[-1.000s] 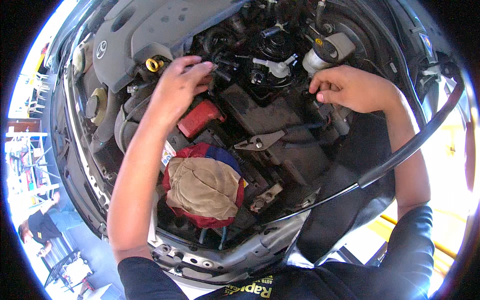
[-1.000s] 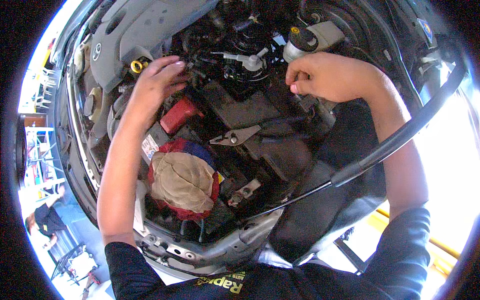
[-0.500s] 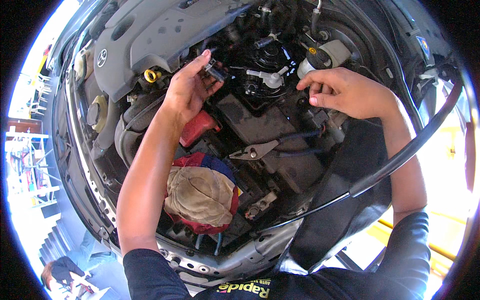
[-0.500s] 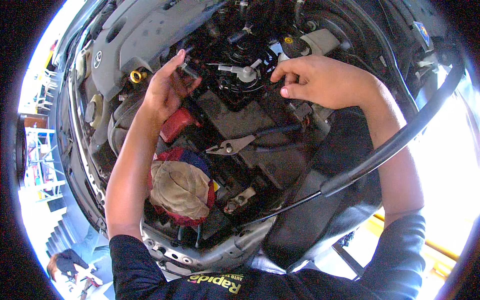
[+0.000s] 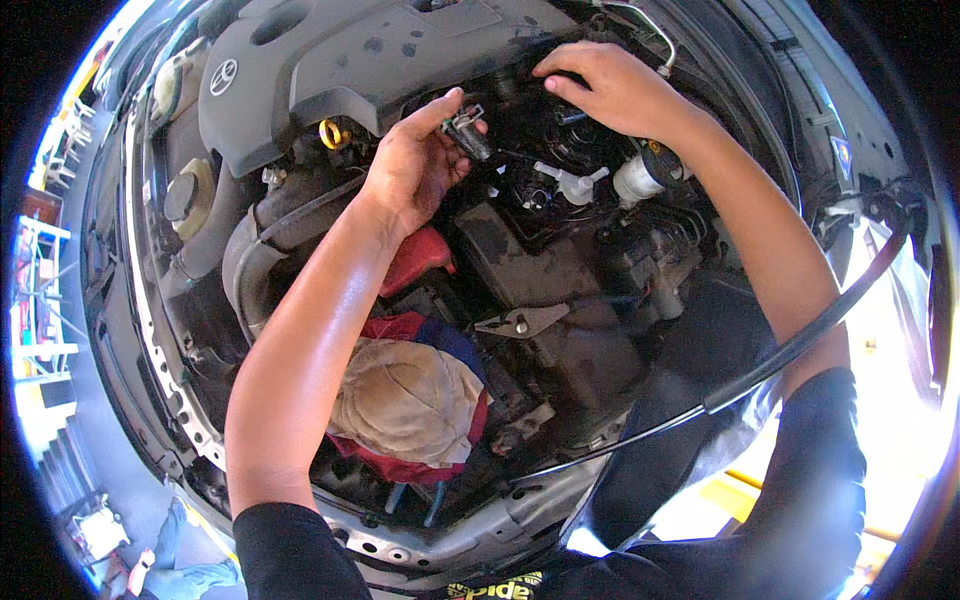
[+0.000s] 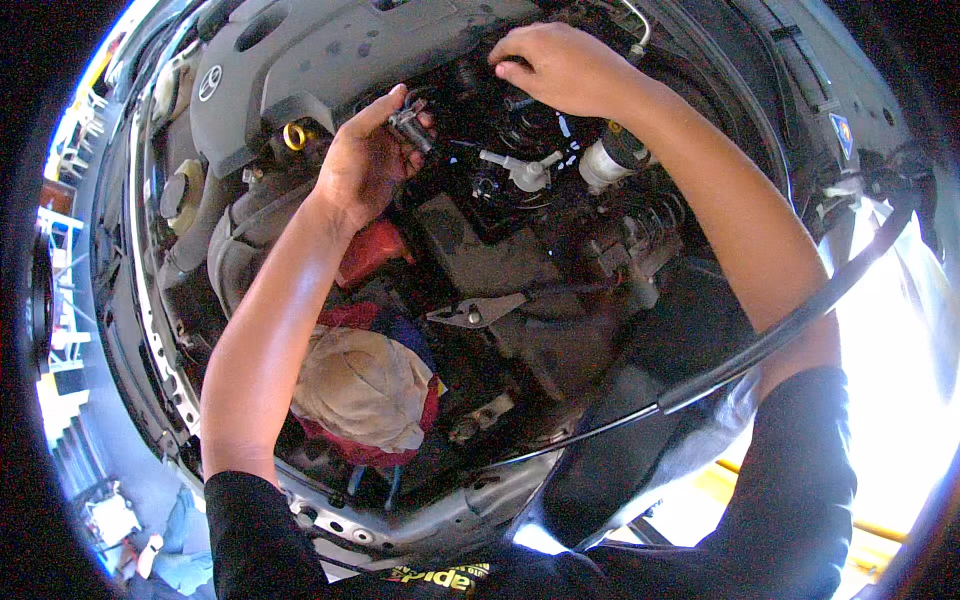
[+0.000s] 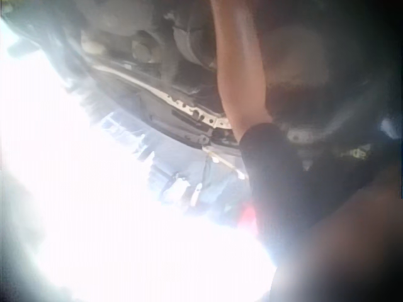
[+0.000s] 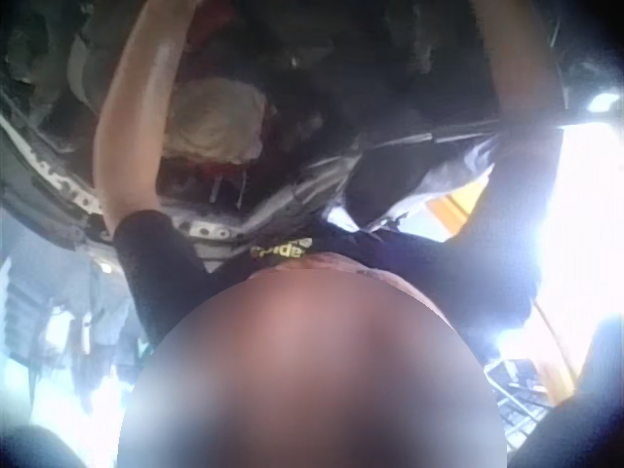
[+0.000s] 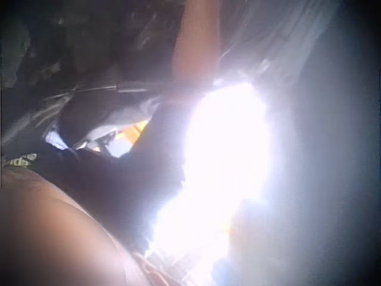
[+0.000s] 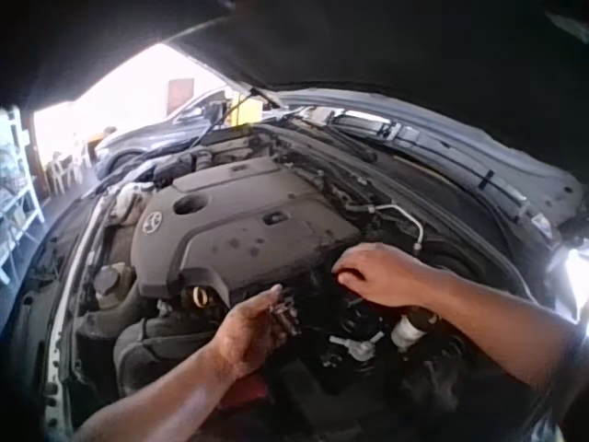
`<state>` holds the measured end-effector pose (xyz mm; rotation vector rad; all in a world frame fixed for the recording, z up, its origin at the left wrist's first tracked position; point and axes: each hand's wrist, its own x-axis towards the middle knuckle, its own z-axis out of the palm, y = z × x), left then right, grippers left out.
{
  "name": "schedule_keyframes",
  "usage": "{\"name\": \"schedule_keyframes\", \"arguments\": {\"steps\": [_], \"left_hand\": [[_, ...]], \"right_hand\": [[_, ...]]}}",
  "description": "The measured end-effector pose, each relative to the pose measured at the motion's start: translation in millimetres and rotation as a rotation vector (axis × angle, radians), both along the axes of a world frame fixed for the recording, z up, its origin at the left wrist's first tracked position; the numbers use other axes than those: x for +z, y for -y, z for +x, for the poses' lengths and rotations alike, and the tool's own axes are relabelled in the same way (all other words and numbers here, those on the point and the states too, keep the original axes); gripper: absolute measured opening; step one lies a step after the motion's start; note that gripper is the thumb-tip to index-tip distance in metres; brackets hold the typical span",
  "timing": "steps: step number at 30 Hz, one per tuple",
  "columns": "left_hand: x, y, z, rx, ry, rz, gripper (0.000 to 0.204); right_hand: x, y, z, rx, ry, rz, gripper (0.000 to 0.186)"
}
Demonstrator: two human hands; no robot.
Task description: The person works under the hood of a car, using pliers to remove a hose clamp and detach a hose from the engine. They then open a plastic bag, remove a new clamp, and install it on the hose before tightening it with pliers.
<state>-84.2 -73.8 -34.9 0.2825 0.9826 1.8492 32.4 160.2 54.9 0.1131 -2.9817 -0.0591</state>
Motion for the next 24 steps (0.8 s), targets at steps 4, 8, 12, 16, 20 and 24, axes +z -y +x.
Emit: {"name": "schedule_keyframes", "arguments": {"steps": [4, 8, 12, 16, 20, 24], "left_hand": [[-2, 2, -3, -0.061, 0.022, 0.049, 0.027], [-4, 4, -5, -0.116, 0.006, 0.077, 0.024], [-6, 6, -7, -0.120, -0.009, 0.084, 0.026], [-7, 6, -9, -0.179, -0.013, 0.151, 0.027], [-8, 6, -11, -0.223, -0.034, 0.186, 0.028], [-8, 6, -10, -0.210, -0.019, 0.106, 0.033]], "right_hand": [[-3, 1, -12, -0.091, 0.276, 0.071, 0.037], [2, 14, -16, -0.100, 0.349, 0.138, 0.042], [0, 21, -26, -0.200, 0.436, 0.230, 0.042], [1, 16, -33, -0.261, 0.480, 0.131, 0.043], [5, 3, -30, -0.174, 0.428, -0.023, 0.036], [6, -5, -25, 0.018, 0.356, -0.105, 0.029]]}}
